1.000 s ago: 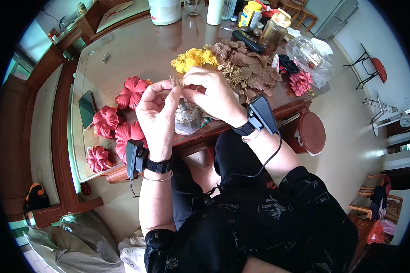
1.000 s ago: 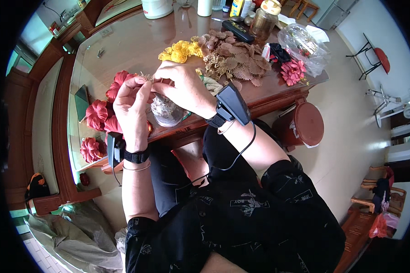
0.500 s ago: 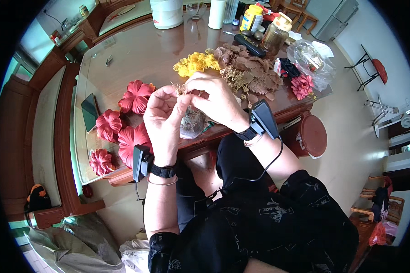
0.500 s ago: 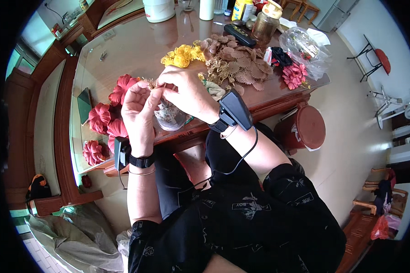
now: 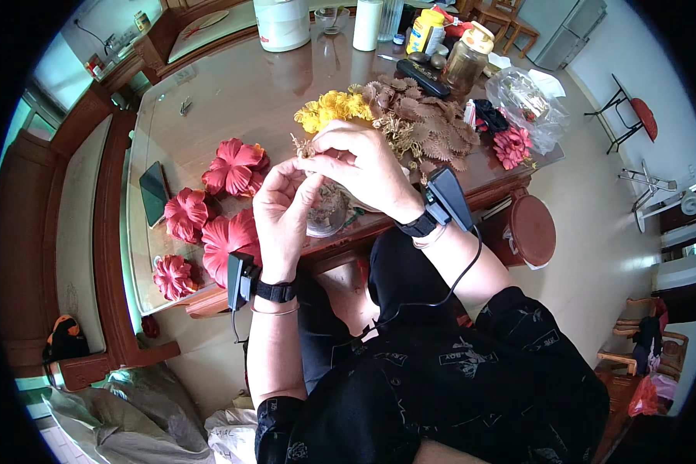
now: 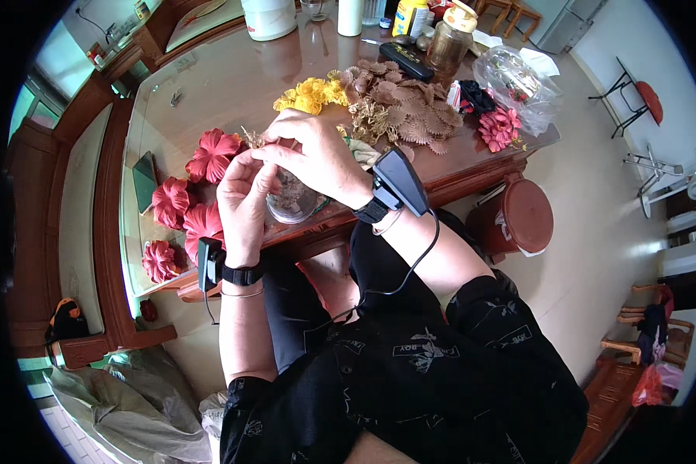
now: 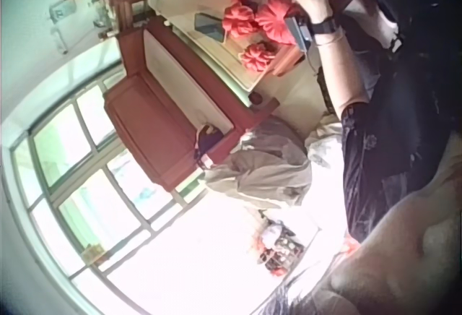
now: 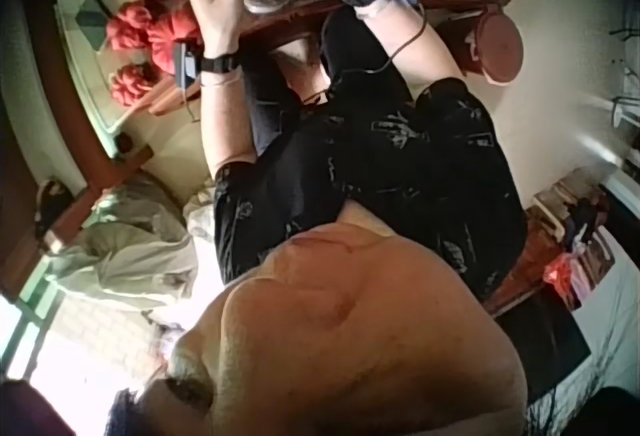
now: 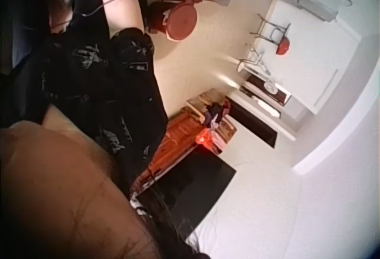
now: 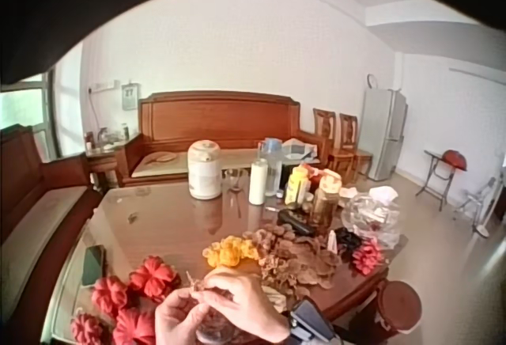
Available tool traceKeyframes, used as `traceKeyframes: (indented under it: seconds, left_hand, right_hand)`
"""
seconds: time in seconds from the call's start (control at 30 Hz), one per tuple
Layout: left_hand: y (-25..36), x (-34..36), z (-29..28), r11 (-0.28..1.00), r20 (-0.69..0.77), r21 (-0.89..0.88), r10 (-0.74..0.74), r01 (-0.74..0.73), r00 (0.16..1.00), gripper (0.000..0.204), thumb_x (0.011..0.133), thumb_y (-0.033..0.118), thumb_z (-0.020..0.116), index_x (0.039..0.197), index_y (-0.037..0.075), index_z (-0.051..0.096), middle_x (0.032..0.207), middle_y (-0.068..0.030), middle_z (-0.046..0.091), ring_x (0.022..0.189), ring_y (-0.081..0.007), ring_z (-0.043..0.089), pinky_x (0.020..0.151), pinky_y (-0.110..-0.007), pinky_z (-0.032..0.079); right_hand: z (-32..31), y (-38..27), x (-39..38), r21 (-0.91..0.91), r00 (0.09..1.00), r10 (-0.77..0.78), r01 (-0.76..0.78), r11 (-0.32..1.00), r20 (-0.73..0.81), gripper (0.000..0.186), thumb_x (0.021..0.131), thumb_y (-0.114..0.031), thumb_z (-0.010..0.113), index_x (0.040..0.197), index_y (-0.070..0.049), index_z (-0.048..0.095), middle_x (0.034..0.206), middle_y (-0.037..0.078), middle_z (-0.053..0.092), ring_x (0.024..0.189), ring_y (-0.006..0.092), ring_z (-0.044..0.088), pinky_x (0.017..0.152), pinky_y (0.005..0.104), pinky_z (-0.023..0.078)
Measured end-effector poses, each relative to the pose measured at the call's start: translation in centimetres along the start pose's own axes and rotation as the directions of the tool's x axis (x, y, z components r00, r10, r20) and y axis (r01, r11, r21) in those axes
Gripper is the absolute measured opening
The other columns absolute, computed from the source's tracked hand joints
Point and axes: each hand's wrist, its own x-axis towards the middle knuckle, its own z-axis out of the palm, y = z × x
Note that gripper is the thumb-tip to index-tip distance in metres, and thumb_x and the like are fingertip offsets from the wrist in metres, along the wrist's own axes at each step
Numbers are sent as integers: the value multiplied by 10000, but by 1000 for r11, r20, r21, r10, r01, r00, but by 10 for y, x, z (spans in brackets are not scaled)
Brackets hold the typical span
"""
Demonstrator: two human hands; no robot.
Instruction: Assemble decorative fabric flowers using a glue gun.
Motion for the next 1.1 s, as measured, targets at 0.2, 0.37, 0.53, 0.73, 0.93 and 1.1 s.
traceKeyframes:
  seconds: [0.2, 0.37, 0.53, 0.73, 0.93, 1.1]
  left_hand:
    - [-2, -1, 1, 999, -17, 39, 18, -17, 1000, 198, 904, 79, 640, 1086, 9, 608, 875, -16, 646, 707, -51, 559, 637, -193, 461]
    - [2, 0, 5, 1000, -7, 24, -6, 7, 1000, 186, 892, 45, 649, 1069, 10, 608, 922, -25, 661, 721, -41, 561, 636, -181, 457]
    - [-1, -1, -2, 1000, -9, 14, -6, 6, 1000, 174, 893, 49, 648, 1060, 17, 610, 926, -23, 660, 738, -44, 572, 637, -181, 455]
    - [21, -6, 14, 976, -108, 96, 205, -194, 973, 217, 906, 49, 628, 1114, 2, 590, 979, -35, 644, 798, -72, 595, 699, -211, 496]
    - [38, 2, 18, 976, -57, 24, 218, -217, 974, 298, 859, -30, 657, 1145, -29, 573, 1028, -69, 642, 865, -96, 624, 809, -227, 503]
    - [37, 4, 20, 976, -84, 40, 217, -214, 973, 231, 866, -21, 655, 1091, -17, 608, 974, -50, 658, 839, -84, 616, 774, -211, 497]
  right_hand:
    - [-2, -4, 3, -25, 1000, -18, 19, 1000, 4, 172, 835, -132, 697, 893, 22, 646, 818, 66, 592, 716, 149, 612, 633, 262, 485]
    - [-3, -8, 8, 121, 993, 96, -87, 989, -71, 177, 834, -146, 697, 898, 11, 644, 815, 67, 621, 710, 143, 620, 624, 267, 492]
    - [-9, -16, 16, -93, 996, -74, 79, 993, 55, 121, 862, -73, 665, 919, 23, 619, 811, 42, 594, 686, 84, 590, 589, 220, 470]
    - [-22, -22, 15, -245, 986, -146, 161, 956, 79, 142, 844, -101, 681, 885, 12, 607, 786, 59, 580, 688, 104, 581, 586, 254, 456]
    - [-28, -32, 18, -374, 958, -239, 283, 883, 161, 134, 831, -85, 652, 916, 6, 602, 838, 117, 603, 740, 275, 618, 659, 345, 497]
    - [-29, -36, 18, -389, 952, -234, 296, 873, 200, 151, 826, -76, 647, 949, 5, 614, 879, 130, 625, 784, 296, 632, 690, 357, 510]
